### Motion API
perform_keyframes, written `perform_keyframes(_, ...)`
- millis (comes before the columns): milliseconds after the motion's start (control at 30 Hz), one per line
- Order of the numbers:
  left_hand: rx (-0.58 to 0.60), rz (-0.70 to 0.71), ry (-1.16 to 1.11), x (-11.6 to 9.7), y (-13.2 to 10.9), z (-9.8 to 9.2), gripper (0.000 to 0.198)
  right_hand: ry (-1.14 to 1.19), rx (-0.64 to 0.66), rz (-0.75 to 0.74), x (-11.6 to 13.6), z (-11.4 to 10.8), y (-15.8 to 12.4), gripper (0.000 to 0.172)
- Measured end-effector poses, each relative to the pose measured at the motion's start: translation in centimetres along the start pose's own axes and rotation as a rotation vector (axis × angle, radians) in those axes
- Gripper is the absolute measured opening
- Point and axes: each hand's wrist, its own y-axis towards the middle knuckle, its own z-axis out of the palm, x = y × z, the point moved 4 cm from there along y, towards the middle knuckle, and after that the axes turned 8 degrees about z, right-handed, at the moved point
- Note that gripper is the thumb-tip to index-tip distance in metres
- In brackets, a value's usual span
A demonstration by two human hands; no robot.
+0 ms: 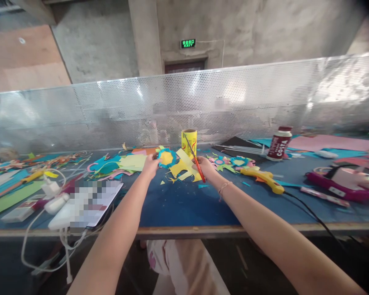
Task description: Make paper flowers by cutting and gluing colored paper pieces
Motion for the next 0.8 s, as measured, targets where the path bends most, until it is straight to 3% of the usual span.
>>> perform_keyframes(300,0.033,-0.034,-0.334,-0.20,-0.45,0.86,0.036,-0.017,-0.007,0.019,-0.21,-0.06,0.04,0.022)
perform_keyframes(800,-0.065,0.024,-0.295,-0.74,-0.52,0.79,0.032,0.035,0.011,0.017,-0.27,0.05,0.10,0.021)
